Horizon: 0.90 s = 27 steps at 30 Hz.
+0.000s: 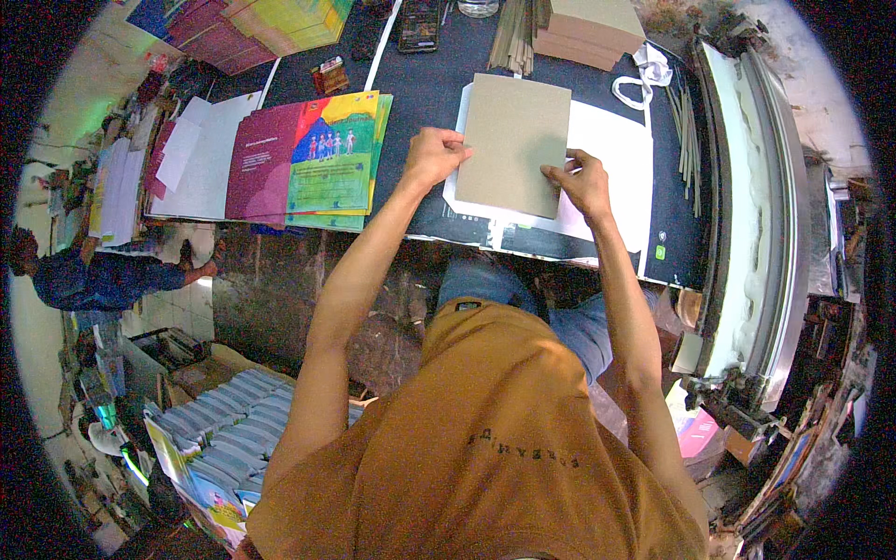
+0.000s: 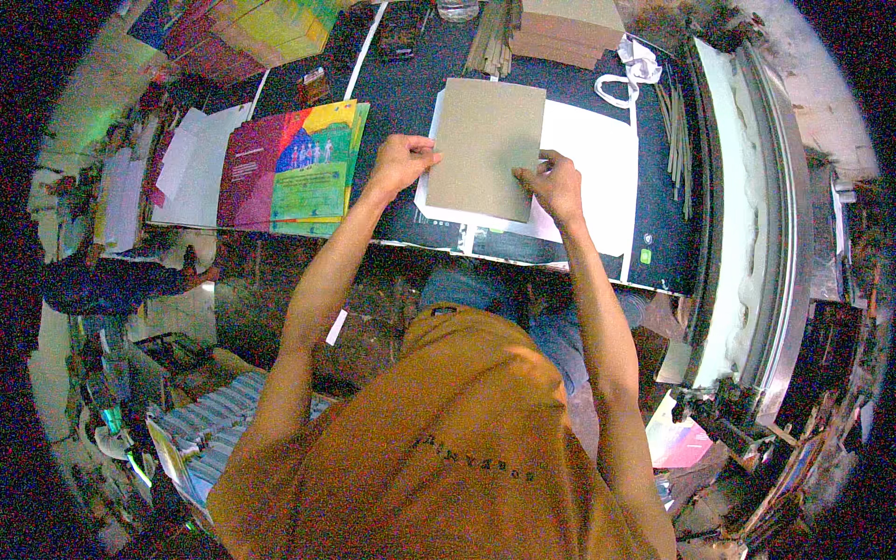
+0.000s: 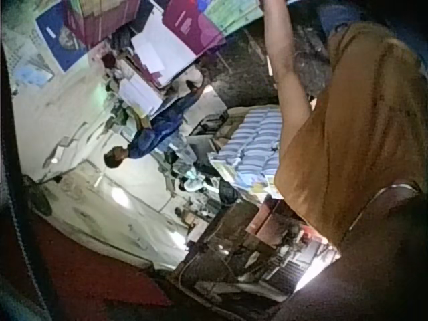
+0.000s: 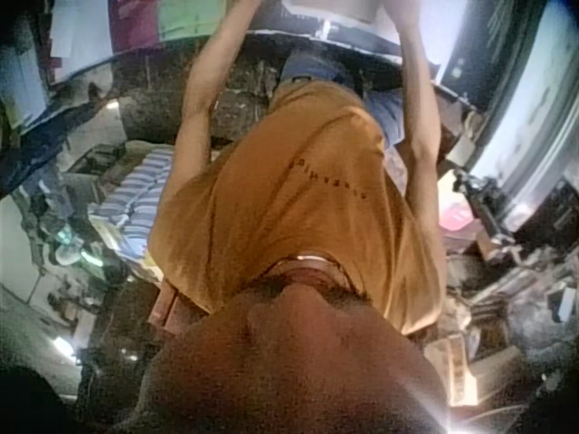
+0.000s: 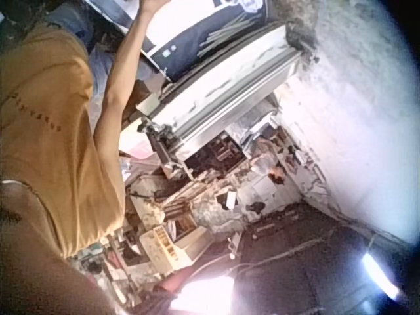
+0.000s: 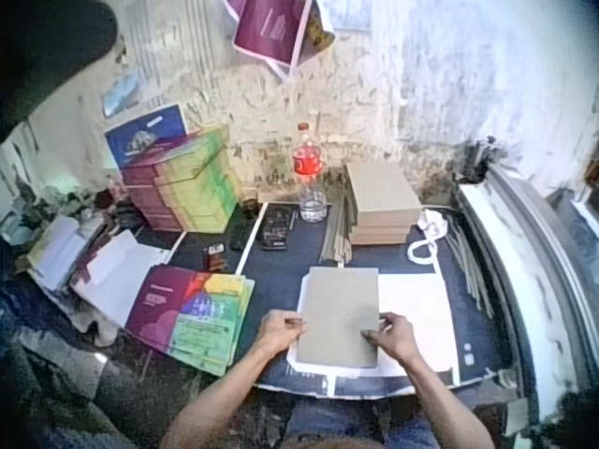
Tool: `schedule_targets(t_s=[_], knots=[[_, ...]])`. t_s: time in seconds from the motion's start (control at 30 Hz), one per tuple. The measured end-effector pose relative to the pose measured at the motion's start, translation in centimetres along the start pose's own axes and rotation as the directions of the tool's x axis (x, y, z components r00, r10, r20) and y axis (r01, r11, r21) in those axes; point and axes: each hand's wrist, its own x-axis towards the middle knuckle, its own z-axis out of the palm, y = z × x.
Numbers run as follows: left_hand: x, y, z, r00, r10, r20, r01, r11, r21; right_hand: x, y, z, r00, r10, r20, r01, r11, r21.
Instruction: The person applies adhesive to a printed sheet using a roller machine, aligns two cardboard panels onto it by hand, and folds the edges over to assemble book covers.
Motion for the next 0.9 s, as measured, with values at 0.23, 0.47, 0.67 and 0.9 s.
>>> schedule_targets(t_s=[0.23,0.47,0.67,0.9], knots=[[0.4,0.4,0.7,1.0,0.005,-0.024,0.0,0.978,0.207,0.7,1.2,1.0,0.998,-0.034,-0.052,0.027,0.992,-0.12],[1.1,-0.3,0.6,1.0,0.026,0.018,-0.03,0.957,0.289,1.0,1.4,1.3,0.99,-0.116,-0.083,0.098,0.976,-0.196],[1.1,-0.2,0.4,0.999,0.033,0.038,-0.042,0.963,0.268,0.6,0.9,0.8,0.992,-0.09,-0.089,0.076,0.985,-0.154],[0.9,-0.1,0.0,0.999,0.037,0.03,-0.044,0.957,0.287,0.5,-0.4,0.5,0.996,-0.068,-0.059,0.06,0.99,-0.126]])
